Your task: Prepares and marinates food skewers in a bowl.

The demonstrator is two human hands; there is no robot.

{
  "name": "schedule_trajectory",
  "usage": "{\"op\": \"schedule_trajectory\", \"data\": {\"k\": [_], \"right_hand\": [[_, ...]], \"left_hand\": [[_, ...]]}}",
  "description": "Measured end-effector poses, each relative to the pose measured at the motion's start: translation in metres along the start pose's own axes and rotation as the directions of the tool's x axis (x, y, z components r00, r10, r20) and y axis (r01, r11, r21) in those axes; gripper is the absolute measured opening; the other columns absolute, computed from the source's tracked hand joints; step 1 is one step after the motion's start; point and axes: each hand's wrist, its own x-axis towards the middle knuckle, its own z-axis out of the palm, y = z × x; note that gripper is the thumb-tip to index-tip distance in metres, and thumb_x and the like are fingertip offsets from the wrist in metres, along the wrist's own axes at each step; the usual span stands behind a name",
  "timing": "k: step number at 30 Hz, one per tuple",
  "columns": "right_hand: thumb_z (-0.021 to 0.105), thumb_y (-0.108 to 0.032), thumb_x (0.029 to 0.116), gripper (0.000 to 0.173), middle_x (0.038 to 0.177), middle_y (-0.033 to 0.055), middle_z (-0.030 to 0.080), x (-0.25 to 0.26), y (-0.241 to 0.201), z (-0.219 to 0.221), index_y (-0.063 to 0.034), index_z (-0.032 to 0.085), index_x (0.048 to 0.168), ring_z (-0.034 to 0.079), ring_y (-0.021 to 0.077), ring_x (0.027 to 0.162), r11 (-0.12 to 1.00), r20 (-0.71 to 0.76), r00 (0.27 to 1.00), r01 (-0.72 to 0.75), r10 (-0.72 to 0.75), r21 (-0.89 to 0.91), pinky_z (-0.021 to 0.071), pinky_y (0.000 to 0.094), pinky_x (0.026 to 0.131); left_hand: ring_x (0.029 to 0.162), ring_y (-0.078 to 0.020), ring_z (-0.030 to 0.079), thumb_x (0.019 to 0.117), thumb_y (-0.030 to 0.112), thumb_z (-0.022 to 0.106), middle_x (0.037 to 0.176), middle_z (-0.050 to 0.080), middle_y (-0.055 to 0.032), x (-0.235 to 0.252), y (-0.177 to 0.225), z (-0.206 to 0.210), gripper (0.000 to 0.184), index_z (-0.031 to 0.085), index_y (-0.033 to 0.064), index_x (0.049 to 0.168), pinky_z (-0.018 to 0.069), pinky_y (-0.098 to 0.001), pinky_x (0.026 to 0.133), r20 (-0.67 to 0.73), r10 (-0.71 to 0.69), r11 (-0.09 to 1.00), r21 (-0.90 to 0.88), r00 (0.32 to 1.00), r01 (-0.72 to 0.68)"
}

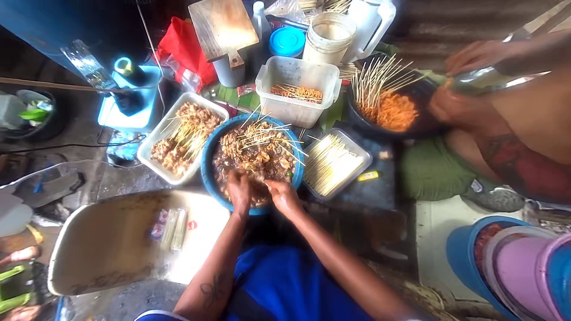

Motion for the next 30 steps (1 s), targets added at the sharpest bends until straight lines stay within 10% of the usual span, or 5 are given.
{"op": "schedule_trajectory", "data": {"k": [11,19,22,25,30], "right_hand": [[0.046,-0.007,0.1086,0.034,0.103,0.0206,0.071,-0.01,-0.001,0.01,-0.0028,0.068,0.134,0.066,0.0289,0.083,0.994,0.07,0.997,-0.022,0.014,0.11,0.0535,0.0461,0.083],[0.041,-0.006,0.1077,0.039,0.127,0.0211,0.07,-0.008,-0.01,0.016,-0.0041,0.067,0.136,0.065,0.0346,0.123,1.0,0.121,0.992,0.016,-0.015,-0.004,0.0453,0.051,0.11],[0.044,-0.006,0.1077,0.035,0.103,0.0193,0.07,-0.004,-0.001,-0.001,-0.0018,0.067,0.135,0.064,0.0258,0.085,0.975,0.144,0.989,-0.045,0.013,0.219,0.0522,0.0426,0.082],[0.046,-0.006,0.1079,0.033,0.068,0.0022,0.05,0.002,0.008,-0.026,-0.0027,0.065,0.135,0.038,0.0078,0.052,0.869,0.235,0.969,-0.185,0.082,0.458,0.0334,0.0241,0.047],[0.048,-0.008,0.1084,0.032,0.063,-0.0006,0.049,0.014,0.035,-0.056,-0.0031,0.066,0.135,0.037,0.0047,0.048,0.862,0.289,0.955,-0.2,0.065,0.466,0.0306,0.0207,0.044]], "left_hand": [[0.068,-0.0157,0.056,0.1056,0.025,0.029,0.079,0.054,-0.0029,0.011,0.037,-0.001,0.024,0.049,0.0138,0.097,0.051,-0.0338,0.064,0.402,-0.472,0.394,-0.7,0.785,0.595],[0.06,-0.0139,0.053,0.1092,0.025,0.026,0.072,0.051,-0.0013,0.005,0.037,0.004,0.03,0.046,0.0146,0.09,0.0484,-0.0303,0.056,0.198,-0.517,0.498,-0.722,0.833,0.48],[0.072,-0.0171,0.061,0.1063,0.022,0.031,0.086,0.061,-0.0055,0.004,0.037,0.002,0.027,0.055,0.0107,0.101,0.0525,-0.0348,0.064,0.34,-0.408,0.509,-0.686,0.847,0.52],[0.076,-0.0156,0.062,0.1062,0.02,0.031,0.086,0.062,-0.002,0.002,0.03,-0.004,0.026,0.055,0.0144,0.099,0.053,-0.0367,0.071,0.448,-0.301,0.538,-0.65,0.842,0.537],[0.07,-0.0116,0.058,0.106,0.006,0.043,0.08,0.059,-0.0016,0.005,0.022,0.007,0.015,0.055,0.0076,0.097,0.0526,-0.0296,0.069,0.392,-0.268,0.733,-0.51,0.88,0.45]]}}
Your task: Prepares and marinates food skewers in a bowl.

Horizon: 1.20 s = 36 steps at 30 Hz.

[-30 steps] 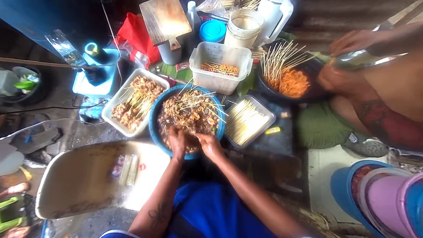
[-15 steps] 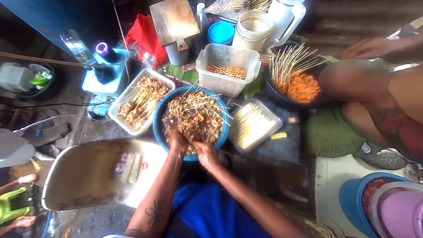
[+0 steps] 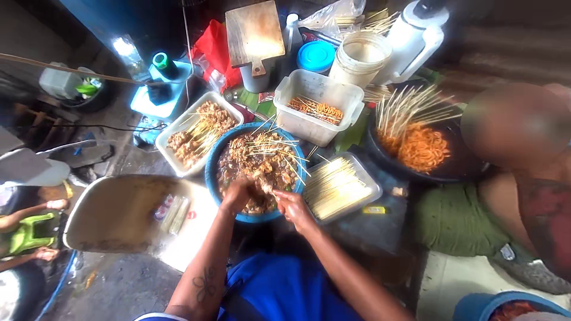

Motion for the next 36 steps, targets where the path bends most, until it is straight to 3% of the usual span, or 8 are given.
{"op": "schedule_trajectory", "data": {"k": [4,8,13,26,28,31,34,36], "right_hand": [[0.051,-0.009,0.1076,0.03,0.085,0.0124,0.069,0.01,0.004,-0.028,-0.0028,0.07,0.13,0.06,0.0182,0.069,0.914,0.066,0.99,0.138,-0.123,-0.381,0.0526,0.0366,0.071],[0.046,-0.011,0.1091,0.035,0.121,0.0202,0.073,0.003,-0.015,-0.038,-0.0066,0.068,0.136,0.07,0.0352,0.113,0.749,0.138,0.979,0.206,-0.153,-0.629,0.0499,0.0523,0.104],[0.045,-0.012,0.109,0.037,0.116,0.0208,0.073,-0.008,-0.03,-0.026,-0.0127,0.065,0.14,0.07,0.0395,0.11,0.574,0.123,0.986,0.164,-0.11,-0.802,0.0532,0.0564,0.096],[0.04,-0.013,0.1098,0.04,0.123,0.0206,0.071,-0.006,-0.019,0.023,-0.0113,0.063,0.142,0.067,0.0379,0.119,0.604,0.113,0.99,0.141,-0.084,-0.784,0.0497,0.0556,0.103],[0.042,-0.01,0.1093,0.038,0.123,0.0234,0.07,0.004,-0.018,0.032,-0.0045,0.065,0.139,0.066,0.0378,0.119,0.706,0.1,0.986,0.164,-0.131,-0.689,0.0482,0.0544,0.106],[0.044,-0.007,0.1076,0.035,0.113,0.02,0.069,0.021,-0.008,0.042,0.0006,0.066,0.133,0.062,0.0248,0.09,0.933,0.0,0.993,0.111,-0.118,-0.342,0.0506,0.044,0.087],[0.047,-0.008,0.1081,0.033,0.106,0.0162,0.069,0.021,-0.014,0.038,-0.0026,0.067,0.134,0.059,0.0193,0.081,0.956,-0.043,0.994,0.083,-0.099,-0.28,0.0502,0.0395,0.08],[0.046,-0.008,0.108,0.034,0.09,0.0111,0.064,0.013,-0.017,0.035,-0.0039,0.066,0.135,0.051,0.0145,0.069,0.963,-0.042,0.995,0.073,-0.087,-0.261,0.0461,0.0331,0.066]], "left_hand": [[0.071,-0.0116,0.06,0.1027,0.0,0.051,0.084,0.063,-0.0065,0.002,-0.004,0.011,0.014,0.062,-0.0062,0.11,0.0548,-0.0298,0.072,-0.089,0.142,0.952,0.286,0.986,-0.112],[0.083,-0.0203,0.066,0.105,0.005,0.052,0.097,0.07,-0.0177,-0.001,-0.007,0.024,0.023,0.067,-0.009,0.116,0.0561,-0.04,0.083,-0.065,0.333,0.745,0.63,0.941,-0.22],[0.101,-0.0339,0.071,0.1025,0.006,0.056,0.107,0.074,-0.0196,-0.024,-0.009,0.048,0.024,0.073,0.0003,0.119,0.0528,-0.0546,0.096,-0.113,0.463,0.479,0.866,0.879,-0.141],[0.106,-0.0376,0.069,0.1022,0.005,0.054,0.109,0.073,-0.0219,-0.016,-0.013,0.015,0.024,0.073,-0.0003,0.116,0.0506,-0.0579,0.098,-0.15,0.436,0.518,0.848,0.887,-0.111],[0.107,-0.0386,0.069,0.1031,0.006,0.052,0.109,0.072,-0.0231,-0.012,-0.006,0.01,0.025,0.072,-0.0022,0.117,0.0499,-0.0582,0.098,-0.118,0.436,0.512,0.848,0.892,-0.138],[0.097,-0.0356,0.07,0.1028,0.004,0.051,0.101,0.073,-0.0214,-0.014,0.0,0.01,0.024,0.072,-0.0033,0.112,0.0516,-0.056,0.092,-0.068,0.484,0.533,0.814,0.872,-0.233],[0.095,-0.0332,0.07,0.1028,0.005,0.048,0.101,0.072,-0.0214,-0.026,0.008,0.005,0.025,0.069,-0.0055,0.11,0.0533,-0.0547,0.089,-0.128,0.513,0.629,0.728,0.848,-0.271],[0.096,-0.0312,0.071,0.1043,0.01,0.044,0.111,0.068,-0.0239,-0.034,0.002,-0.004,0.028,0.057,-0.0069,0.123,0.0588,-0.0493,0.085,-0.239,0.461,0.781,0.565,0.854,-0.264]]}}
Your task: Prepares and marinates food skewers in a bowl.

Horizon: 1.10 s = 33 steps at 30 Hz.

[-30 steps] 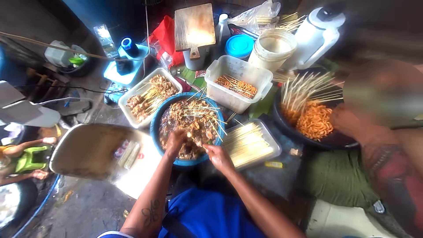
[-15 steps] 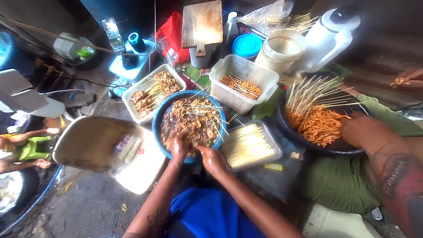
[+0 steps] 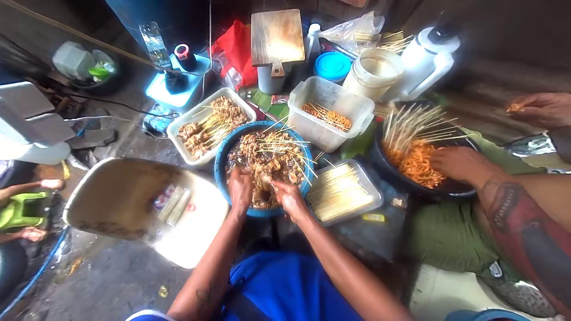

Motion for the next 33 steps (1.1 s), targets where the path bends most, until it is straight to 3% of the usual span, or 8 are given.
{"op": "schedule_trajectory", "data": {"k": [3,5,8,12,15,24,29,33], "right_hand": [[0.045,-0.007,0.1087,0.034,0.073,0.0043,0.051,-0.013,-0.007,-0.006,-0.0033,0.065,0.136,0.04,0.0098,0.057,0.998,0.051,0.998,-0.045,0.043,0.045,0.0349,0.0261,0.052],[0.046,-0.007,0.1088,0.034,0.07,0.0031,0.049,-0.017,-0.006,-0.001,-0.0037,0.065,0.136,0.04,0.0093,0.055,0.995,0.083,0.993,-0.085,0.08,0.061,0.0337,0.0252,0.051],[0.046,-0.009,0.109,0.034,0.069,0.0022,0.05,-0.022,0.007,0.001,-0.0056,0.065,0.136,0.04,0.0076,0.051,0.991,0.118,0.988,-0.112,0.104,0.069,0.0326,0.0228,0.046],[0.046,-0.008,0.1092,0.033,0.069,0.0023,0.05,-0.024,0.016,0.001,-0.0032,0.065,0.135,0.04,0.0077,0.052,0.983,0.141,0.98,-0.155,0.141,0.093,0.0325,0.0227,0.047],[0.047,-0.006,0.1086,0.032,0.069,0.0019,0.05,-0.024,0.018,-0.001,-0.002,0.065,0.135,0.04,0.0076,0.053,0.981,0.15,0.976,-0.173,0.158,0.091,0.0331,0.0228,0.048],[0.047,-0.009,0.1091,0.032,0.067,0.0016,0.05,-0.025,0.027,-0.012,-0.0043,0.065,0.135,0.039,0.0072,0.05,0.988,0.135,0.982,-0.143,0.134,0.06,0.0316,0.0225,0.046],[0.045,-0.009,0.1095,0.033,0.092,0.0146,0.067,-0.025,0.025,-0.01,-0.0036,0.066,0.135,0.058,0.0201,0.074,0.986,0.132,0.99,-0.021,0.044,-0.167,0.0512,0.0383,0.074],[0.044,-0.01,0.11,0.035,0.106,0.0181,0.07,-0.028,0.016,-0.011,-0.0043,0.065,0.137,0.065,0.0251,0.083,0.955,0.109,0.99,-0.052,0.087,-0.292,0.0533,0.0427,0.084]], "left_hand": [[0.103,-0.0262,0.062,0.1099,0.021,0.036,0.123,0.06,-0.0182,0.009,0.0,0.001,0.037,0.049,-0.0016,0.136,0.0533,-0.0449,0.086,0.075,-0.247,0.848,-0.466,0.966,0.253],[0.08,-0.0162,0.061,0.1104,0.033,0.029,0.099,0.063,-0.0047,0.02,0.004,0.005,0.038,0.056,0.0094,0.123,0.0519,-0.0358,0.069,0.212,-0.416,0.62,-0.646,0.885,0.446],[0.074,-0.0192,0.065,0.1067,0.03,0.028,0.089,0.064,-0.0067,0.021,0.007,0.011,0.033,0.055,0.0111,0.109,0.0554,-0.0359,0.066,0.4,-0.438,0.319,-0.768,0.805,0.555],[0.079,-0.0155,0.064,0.1056,0.007,0.04,0.098,0.066,-0.0079,0.007,-0.007,0.009,0.025,0.057,0.003,0.124,0.0546,-0.0318,0.07,0.296,-0.406,0.587,-0.64,0.865,0.495],[0.083,-0.0139,0.067,0.1034,-0.003,0.046,0.102,0.069,-0.008,0.002,-0.023,0.01,0.023,0.058,-0.0015,0.123,0.0571,-0.0312,0.075,0.24,-0.288,0.739,-0.56,0.927,0.375],[0.092,-0.0171,0.064,0.1018,-0.005,0.048,0.114,0.065,-0.0145,0.003,-0.037,0.014,0.028,0.057,-0.0063,0.128,0.0557,-0.0349,0.083,0.238,-0.162,0.846,-0.466,0.958,0.258],[0.085,-0.0164,0.066,0.0989,-0.003,0.053,0.1,0.069,-0.0148,0.0,-0.039,0.02,0.019,0.066,-0.0081,0.112,0.0563,-0.0353,0.08,0.064,-0.037,0.955,-0.292,0.997,0.055],[0.105,-0.0364,0.07,0.1021,0.002,0.054,0.11,0.072,-0.0247,-0.011,-0.034,0.02,0.023,0.07,-0.0072,0.116,0.0521,-0.0556,0.098,0.043,0.195,0.964,0.178,0.98,-0.2]]}}
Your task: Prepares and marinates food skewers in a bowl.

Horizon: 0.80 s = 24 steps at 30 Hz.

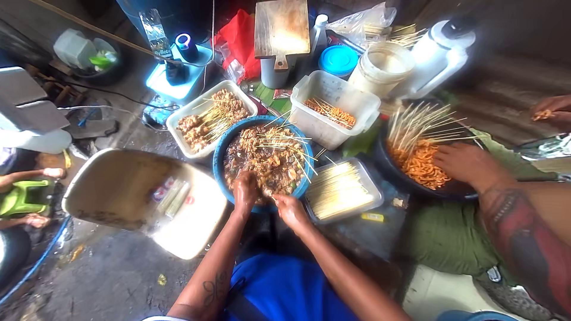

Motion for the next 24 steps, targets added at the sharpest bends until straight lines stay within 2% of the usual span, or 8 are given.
{"op": "schedule_trajectory", "data": {"k": [7,10,12,14,16,20,22,24], "right_hand": [[0.045,-0.008,0.1092,0.032,0.099,0.0153,0.066,-0.001,0.008,0.01,-0.002,0.066,0.133,0.057,0.0195,0.076,0.988,0.025,1.0,-0.015,0.011,0.156,0.0489,0.0368,0.074],[0.045,-0.012,0.1097,0.035,0.118,0.0184,0.073,-0.008,-0.006,0.008,-0.0095,0.068,0.136,0.069,0.0321,0.108,0.982,-0.04,0.997,0.06,-0.068,-0.182,0.0527,0.0515,0.096],[0.046,-0.011,0.1069,0.037,0.113,0.0188,0.074,-0.015,-0.014,0.016,-0.0169,0.069,0.136,0.07,0.0392,0.107,0.89,-0.147,0.974,0.088,-0.17,-0.448,0.0549,0.0585,0.088],[0.048,-0.011,0.106,0.037,0.111,0.0188,0.074,-0.013,-0.016,0.021,-0.0166,0.07,0.136,0.071,0.039,0.104,0.873,-0.181,0.96,0.104,-0.213,-0.477,0.0556,0.0577,0.086],[0.048,-0.01,0.1075,0.035,0.113,0.0189,0.074,-0.006,-0.012,0.019,-0.0083,0.069,0.135,0.071,0.0327,0.103,0.976,-0.131,0.983,0.103,-0.13,-0.193,0.0544,0.051,0.093],[0.045,-0.008,0.1091,0.031,0.07,0.0004,0.045,0.003,-0.013,0.018,-0.0007,0.062,0.134,0.037,0.0059,0.048,0.874,-0.023,0.997,-0.059,0.08,0.482,0.032,0.0215,0.044],[0.047,-0.008,0.1081,0.031,0.08,0.0059,0.057,0.005,-0.014,0.02,-0.0021,0.067,0.131,0.049,0.0117,0.06,0.957,-0.127,0.991,0.001,0.037,0.29,0.0421,0.0271,0.055],[0.047,-0.009,0.1078,0.033,0.113,0.0201,0.074,0.005,-0.014,0.021,-0.0043,0.07,0.132,0.07,0.0327,0.105,0.993,-0.214,0.971,0.092,-0.106,-0.073,0.0534,0.0499,0.095]], "left_hand": [[0.1,-0.0392,0.072,0.1028,0.003,0.055,0.105,0.074,-0.0239,-0.012,0.004,-0.004,0.023,0.073,-0.0032,0.116,0.0529,-0.0569,0.094,0.022,0.02,0.983,0.18,1.0,-0.023],[0.097,-0.0393,0.072,0.1012,0.001,0.055,0.102,0.074,-0.0242,-0.01,0.003,-0.005,0.023,0.073,-0.0042,0.114,0.0536,-0.0569,0.091,-0.01,0.031,0.985,0.168,0.999,-0.028],[0.098,-0.0384,0.072,0.1006,0.001,0.054,0.103,0.074,-0.0239,-0.008,0.003,-0.005,0.024,0.072,-0.005,0.115,0.0534,-0.0571,0.092,-0.038,0.017,0.99,0.141,0.999,-0.012],[0.099,-0.0377,0.072,0.1004,0.001,0.054,0.105,0.074,-0.0234,-0.002,0.006,-0.005,0.025,0.071,-0.005,0.117,0.0531,-0.0571,0.093,-0.053,0.017,0.994,0.105,0.998,-0.012],[0.1,-0.0372,0.072,0.1016,0.002,0.055,0.107,0.074,-0.0229,0.002,0.01,-0.005,0.024,0.071,-0.0044,0.118,0.0528,-0.0565,0.094,-0.036,0.027,0.995,0.101,0.999,-0.023],[0.104,-0.0375,0.071,0.1011,0.003,0.057,0.109,0.073,-0.0233,0.005,0.011,-0.005,0.023,0.071,-0.0047,0.117,0.0515,-0.0569,0.097,0.026,0.057,0.994,0.094,0.998,-0.059],[0.104,-0.0366,0.071,0.1009,0.002,0.055,0.109,0.073,-0.0226,0.007,0.011,-0.004,0.024,0.071,-0.0043,0.118,0.0515,-0.0563,0.097,0.046,0.049,0.995,0.089,0.998,-0.053],[0.105,-0.036,0.071,0.1005,0.001,0.054,0.11,0.073,-0.0219,0.01,0.009,-0.004,0.025,0.071,-0.0036,0.118,0.0513,-0.0566,0.097,0.058,0.035,0.996,0.074,0.998,-0.039]]}}
